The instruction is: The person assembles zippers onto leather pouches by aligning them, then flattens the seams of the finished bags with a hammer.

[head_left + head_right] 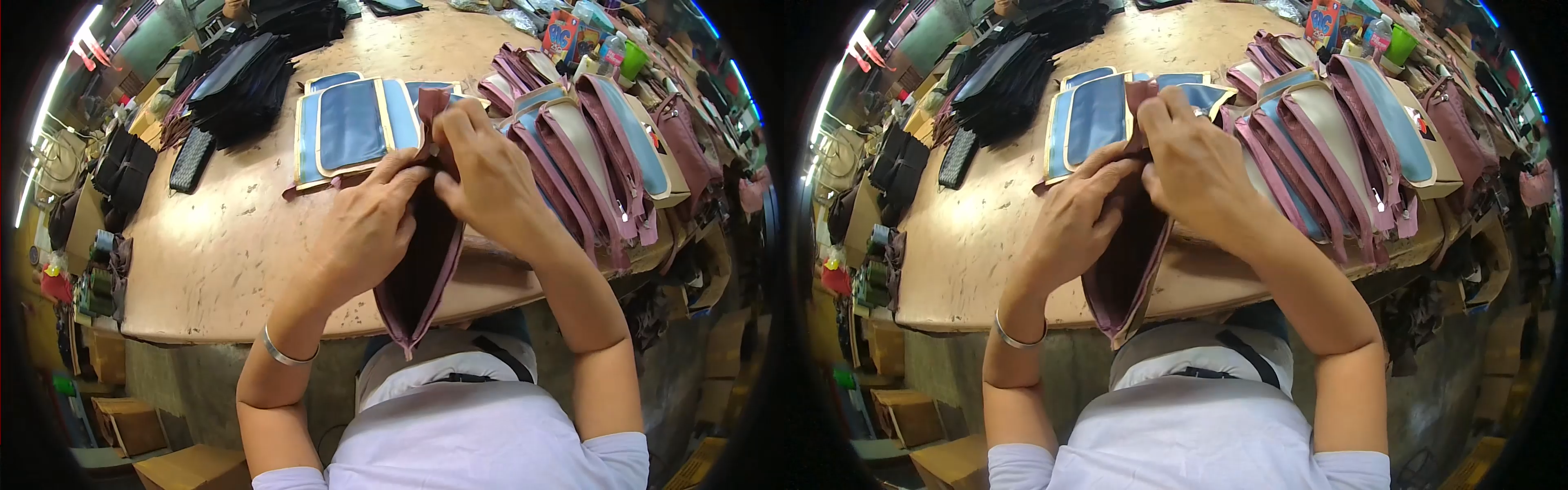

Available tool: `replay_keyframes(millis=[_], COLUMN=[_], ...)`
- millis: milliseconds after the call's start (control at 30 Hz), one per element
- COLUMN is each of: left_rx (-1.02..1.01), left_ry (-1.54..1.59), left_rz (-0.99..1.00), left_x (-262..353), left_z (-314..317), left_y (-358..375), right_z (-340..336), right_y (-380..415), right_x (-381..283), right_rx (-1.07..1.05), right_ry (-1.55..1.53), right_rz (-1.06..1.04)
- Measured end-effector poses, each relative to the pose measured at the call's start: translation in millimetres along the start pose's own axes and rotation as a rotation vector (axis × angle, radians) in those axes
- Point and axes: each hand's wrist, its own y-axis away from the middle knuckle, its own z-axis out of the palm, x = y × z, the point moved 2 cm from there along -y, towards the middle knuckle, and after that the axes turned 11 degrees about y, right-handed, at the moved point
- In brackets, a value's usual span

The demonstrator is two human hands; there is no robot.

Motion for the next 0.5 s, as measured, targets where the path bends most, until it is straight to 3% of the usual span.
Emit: replay_keyframes(millis=[400,500], left_rx=[-0.010,-0.028], left_ry=[-0.061,-0.096], left_rz=[-0.051,0.033], left_x=[-16.1,-3.9], left_z=[-11.9,-4.9], left_y=[11.6,9.7], right_z=[14.4,15.9], right_y=[0.1,-3.4], right_x=[33.6,16.0], right_rx=[-0.026,0.198], right_ry=[-0.078,-0.062], right_rz=[0.007,-0.113])
